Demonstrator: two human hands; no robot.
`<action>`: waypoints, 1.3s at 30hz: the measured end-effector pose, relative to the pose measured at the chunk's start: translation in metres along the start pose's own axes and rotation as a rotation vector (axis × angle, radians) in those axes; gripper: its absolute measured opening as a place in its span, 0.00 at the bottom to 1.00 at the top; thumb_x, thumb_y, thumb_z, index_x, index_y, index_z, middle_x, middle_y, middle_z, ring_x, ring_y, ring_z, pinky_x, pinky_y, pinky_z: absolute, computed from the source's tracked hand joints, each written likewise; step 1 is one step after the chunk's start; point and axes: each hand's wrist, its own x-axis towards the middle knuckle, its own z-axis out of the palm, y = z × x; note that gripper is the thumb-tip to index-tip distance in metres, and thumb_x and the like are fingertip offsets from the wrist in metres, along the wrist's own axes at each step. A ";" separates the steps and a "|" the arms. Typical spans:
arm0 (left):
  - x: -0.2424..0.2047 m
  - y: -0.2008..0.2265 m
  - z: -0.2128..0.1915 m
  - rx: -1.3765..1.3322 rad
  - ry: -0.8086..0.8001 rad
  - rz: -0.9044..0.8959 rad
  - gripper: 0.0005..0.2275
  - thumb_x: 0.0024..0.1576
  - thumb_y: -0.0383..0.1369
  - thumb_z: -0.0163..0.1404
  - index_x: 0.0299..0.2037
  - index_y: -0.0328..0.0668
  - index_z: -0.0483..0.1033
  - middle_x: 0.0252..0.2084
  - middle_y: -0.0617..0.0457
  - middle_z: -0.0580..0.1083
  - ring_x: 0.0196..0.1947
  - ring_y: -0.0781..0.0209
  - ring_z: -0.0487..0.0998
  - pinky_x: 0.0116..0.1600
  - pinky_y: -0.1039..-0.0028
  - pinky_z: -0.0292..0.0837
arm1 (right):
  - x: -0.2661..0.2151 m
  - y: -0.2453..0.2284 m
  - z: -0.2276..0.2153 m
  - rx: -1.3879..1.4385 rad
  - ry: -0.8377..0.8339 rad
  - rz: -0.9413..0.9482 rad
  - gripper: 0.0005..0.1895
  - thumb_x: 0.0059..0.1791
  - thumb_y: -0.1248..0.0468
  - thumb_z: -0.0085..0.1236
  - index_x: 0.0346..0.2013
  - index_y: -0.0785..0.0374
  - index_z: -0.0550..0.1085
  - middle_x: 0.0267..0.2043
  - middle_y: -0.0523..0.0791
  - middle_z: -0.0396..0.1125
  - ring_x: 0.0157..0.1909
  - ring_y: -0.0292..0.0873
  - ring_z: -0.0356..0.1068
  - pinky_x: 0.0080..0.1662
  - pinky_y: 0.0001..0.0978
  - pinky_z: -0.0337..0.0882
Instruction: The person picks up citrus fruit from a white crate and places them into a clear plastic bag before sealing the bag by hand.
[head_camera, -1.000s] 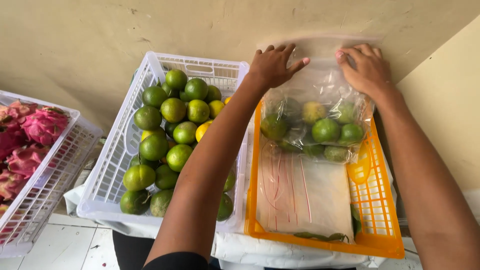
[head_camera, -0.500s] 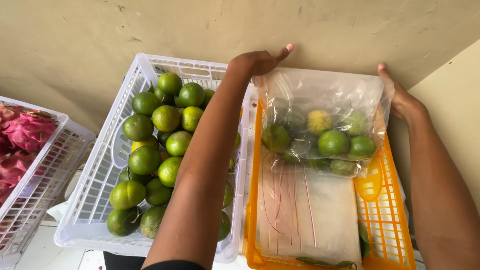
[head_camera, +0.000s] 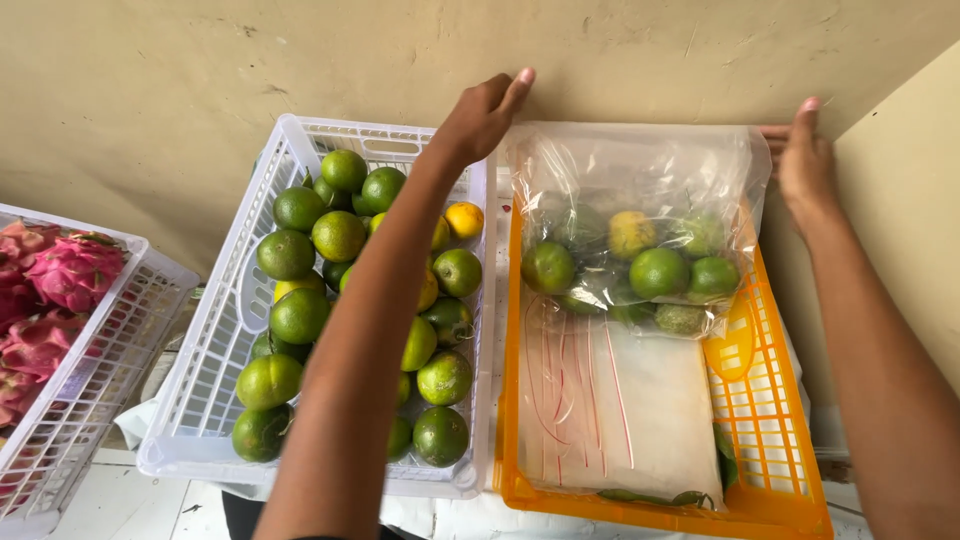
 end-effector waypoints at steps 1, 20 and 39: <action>-0.005 -0.010 -0.005 0.088 0.015 0.125 0.24 0.58 0.56 0.26 0.28 0.44 0.62 0.27 0.54 0.64 0.27 0.62 0.62 0.37 0.72 0.60 | -0.002 0.001 -0.004 0.069 0.054 -0.137 0.40 0.52 0.35 0.18 0.44 0.57 0.75 0.45 0.46 0.71 0.46 0.41 0.70 0.44 0.30 0.64; -0.142 -0.082 -0.062 1.182 -0.114 0.177 0.20 0.63 0.46 0.36 0.62 0.50 0.57 0.63 0.45 0.60 0.55 0.42 0.70 0.51 0.51 0.71 | -0.268 -0.102 0.033 -1.260 -1.094 -0.150 0.35 0.45 0.31 0.37 0.14 0.53 0.74 0.09 0.37 0.65 0.21 0.37 0.73 0.42 0.33 0.73; -0.205 0.131 0.097 0.743 -0.890 0.536 0.33 0.54 0.58 0.35 0.69 0.58 0.47 0.69 0.48 0.53 0.65 0.42 0.56 0.60 0.49 0.61 | -0.276 0.006 -0.014 -1.026 -0.309 -0.350 0.11 0.47 0.55 0.41 0.40 0.54 0.64 0.28 0.48 0.71 0.32 0.60 0.69 0.32 0.53 0.65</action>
